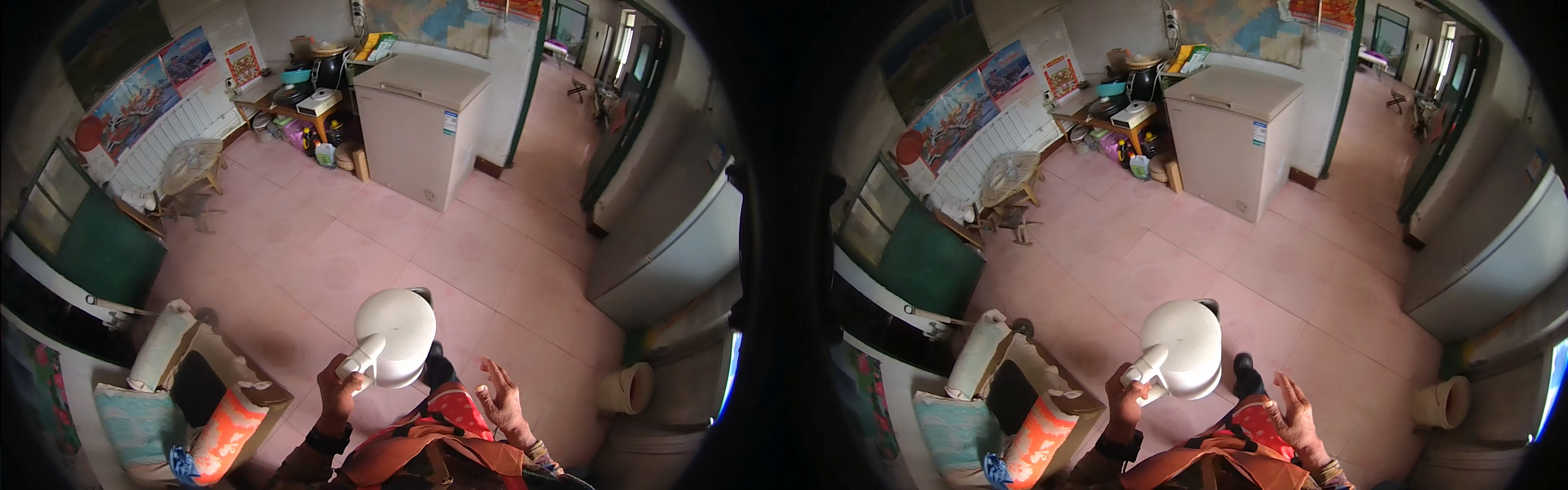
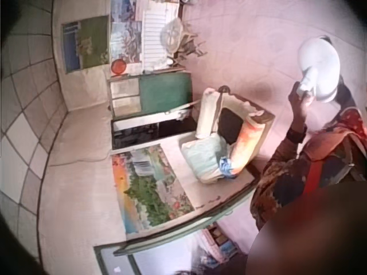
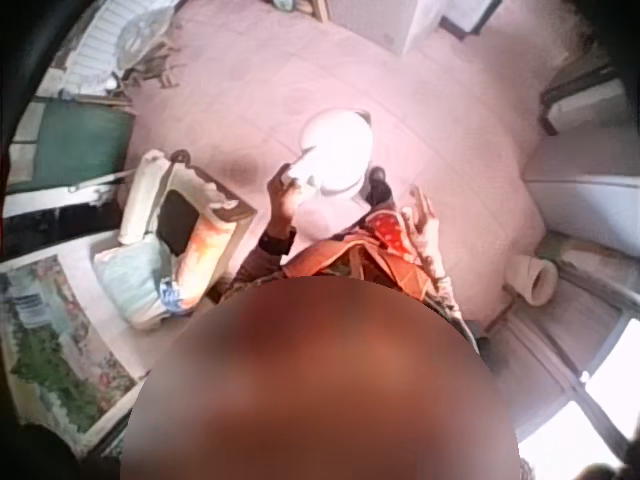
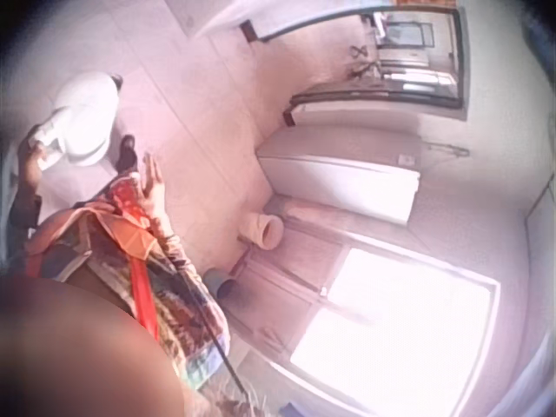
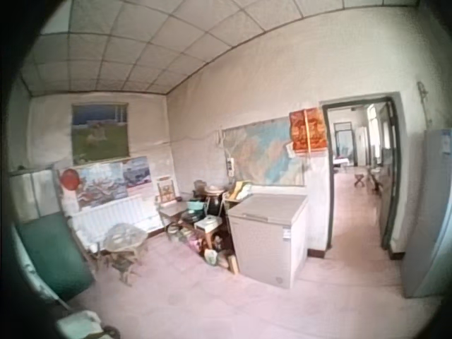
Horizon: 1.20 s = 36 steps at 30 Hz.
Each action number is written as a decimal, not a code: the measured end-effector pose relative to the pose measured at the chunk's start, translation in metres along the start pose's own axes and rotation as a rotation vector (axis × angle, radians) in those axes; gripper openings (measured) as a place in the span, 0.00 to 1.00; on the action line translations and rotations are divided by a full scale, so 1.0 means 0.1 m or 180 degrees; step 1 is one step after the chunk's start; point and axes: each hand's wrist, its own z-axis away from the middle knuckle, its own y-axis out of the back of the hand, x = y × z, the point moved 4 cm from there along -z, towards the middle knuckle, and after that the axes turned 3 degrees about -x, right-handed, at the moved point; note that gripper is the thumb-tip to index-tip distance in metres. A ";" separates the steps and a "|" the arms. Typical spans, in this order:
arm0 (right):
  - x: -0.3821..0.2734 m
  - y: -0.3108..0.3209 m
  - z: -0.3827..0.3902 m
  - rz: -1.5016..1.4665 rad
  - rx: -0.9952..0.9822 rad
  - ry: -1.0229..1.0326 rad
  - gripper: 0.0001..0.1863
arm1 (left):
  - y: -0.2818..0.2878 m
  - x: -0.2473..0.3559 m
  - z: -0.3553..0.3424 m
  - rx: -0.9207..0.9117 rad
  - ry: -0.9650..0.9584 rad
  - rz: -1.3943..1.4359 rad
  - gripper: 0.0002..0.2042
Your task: The person mops the tiled floor with a spin mop. They briefly stop to pick up a white electric kettle, pour water into a red thermos, and return the kettle before resuming mopping.
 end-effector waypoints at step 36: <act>-0.77 -1.75 -8.51 -0.0073 -0.1467 0.0943 0.28 | 1.83 0.08 -6.86 0.2223 -0.0246 -0.0078 0.35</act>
